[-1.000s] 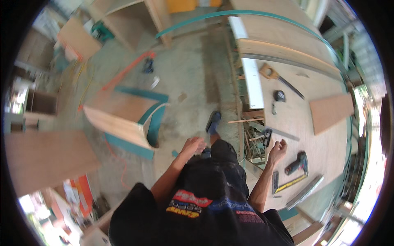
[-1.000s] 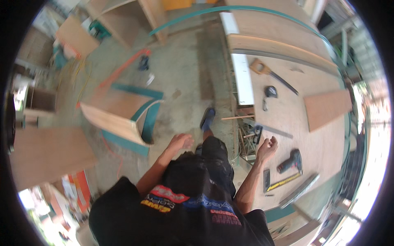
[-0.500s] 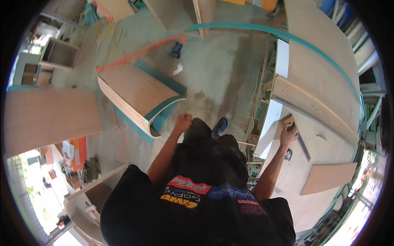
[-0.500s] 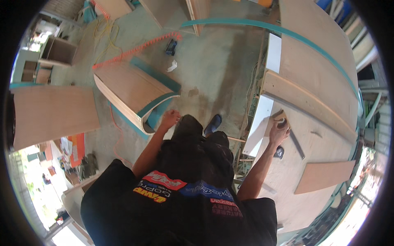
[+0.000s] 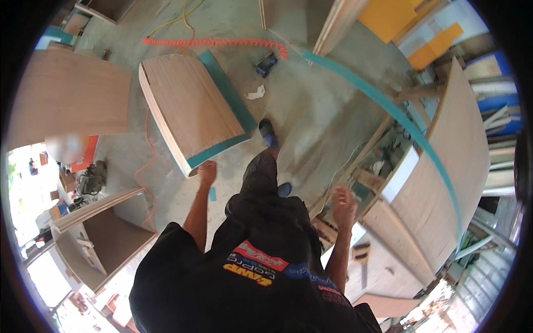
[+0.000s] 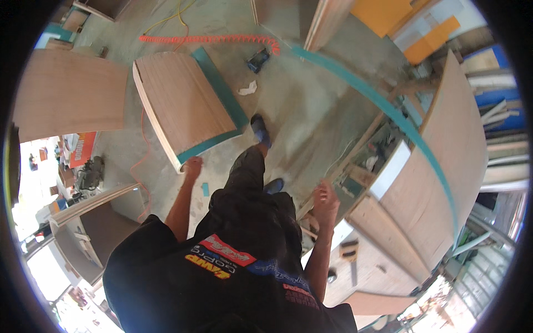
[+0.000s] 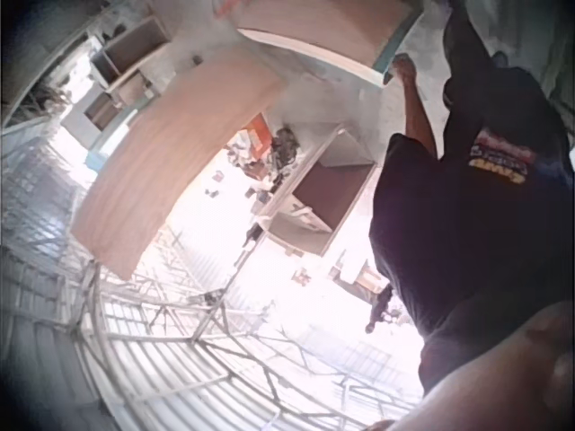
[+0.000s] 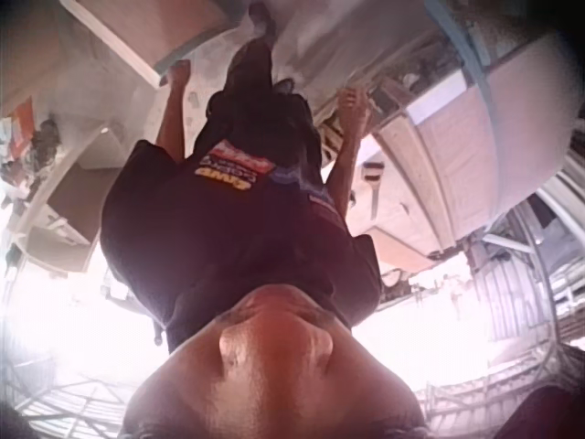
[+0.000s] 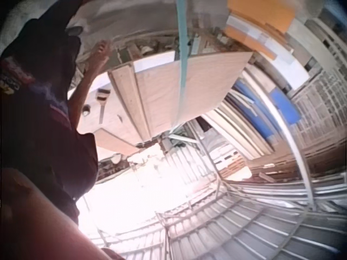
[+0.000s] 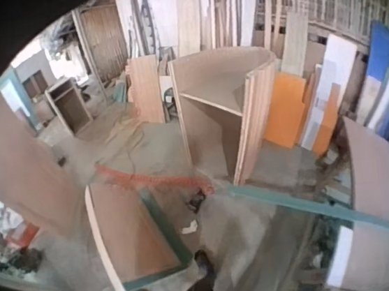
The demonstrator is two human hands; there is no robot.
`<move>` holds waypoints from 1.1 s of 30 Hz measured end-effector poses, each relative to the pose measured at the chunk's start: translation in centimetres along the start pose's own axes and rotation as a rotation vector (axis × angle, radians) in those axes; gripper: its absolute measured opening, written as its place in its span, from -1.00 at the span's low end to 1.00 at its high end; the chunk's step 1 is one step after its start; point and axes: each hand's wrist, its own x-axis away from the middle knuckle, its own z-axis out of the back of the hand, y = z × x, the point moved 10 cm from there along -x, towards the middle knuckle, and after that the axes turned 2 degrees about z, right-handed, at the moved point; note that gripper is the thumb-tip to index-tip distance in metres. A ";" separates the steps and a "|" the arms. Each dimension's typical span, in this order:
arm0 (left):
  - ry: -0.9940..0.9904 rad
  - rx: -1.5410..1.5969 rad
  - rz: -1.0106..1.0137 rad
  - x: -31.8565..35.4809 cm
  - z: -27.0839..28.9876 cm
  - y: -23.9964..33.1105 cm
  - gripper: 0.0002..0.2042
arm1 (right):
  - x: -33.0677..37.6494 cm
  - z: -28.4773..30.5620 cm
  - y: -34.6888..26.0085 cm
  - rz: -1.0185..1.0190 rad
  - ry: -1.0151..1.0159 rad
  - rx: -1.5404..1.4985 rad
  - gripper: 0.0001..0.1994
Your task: The person uses a combination square and a pencil to mark a workpiece on a bench, uses a drill on a wooden component, and wipes the surface of a curved wooden panel with a cloth.
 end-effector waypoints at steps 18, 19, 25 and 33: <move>0.452 -0.325 0.667 -14.2 2.7 -18.9 -0.09 | -48.1 -58.3 7.4 0.631 -0.924 0.948 -0.53; 0.440 -0.385 0.726 -15.1 1.1 -18.6 -0.12 | -50.5 -63.2 11.0 0.599 -0.974 1.018 -0.47; 0.549 -0.647 0.851 -14.7 4.5 -15.0 -0.16 | -58.1 -82.1 17.8 0.719 -0.740 0.992 -0.35; 0.508 -0.715 0.802 -17.2 2.7 -13.6 -0.14 | -50.6 -75.8 25.6 0.734 -1.066 1.075 -0.69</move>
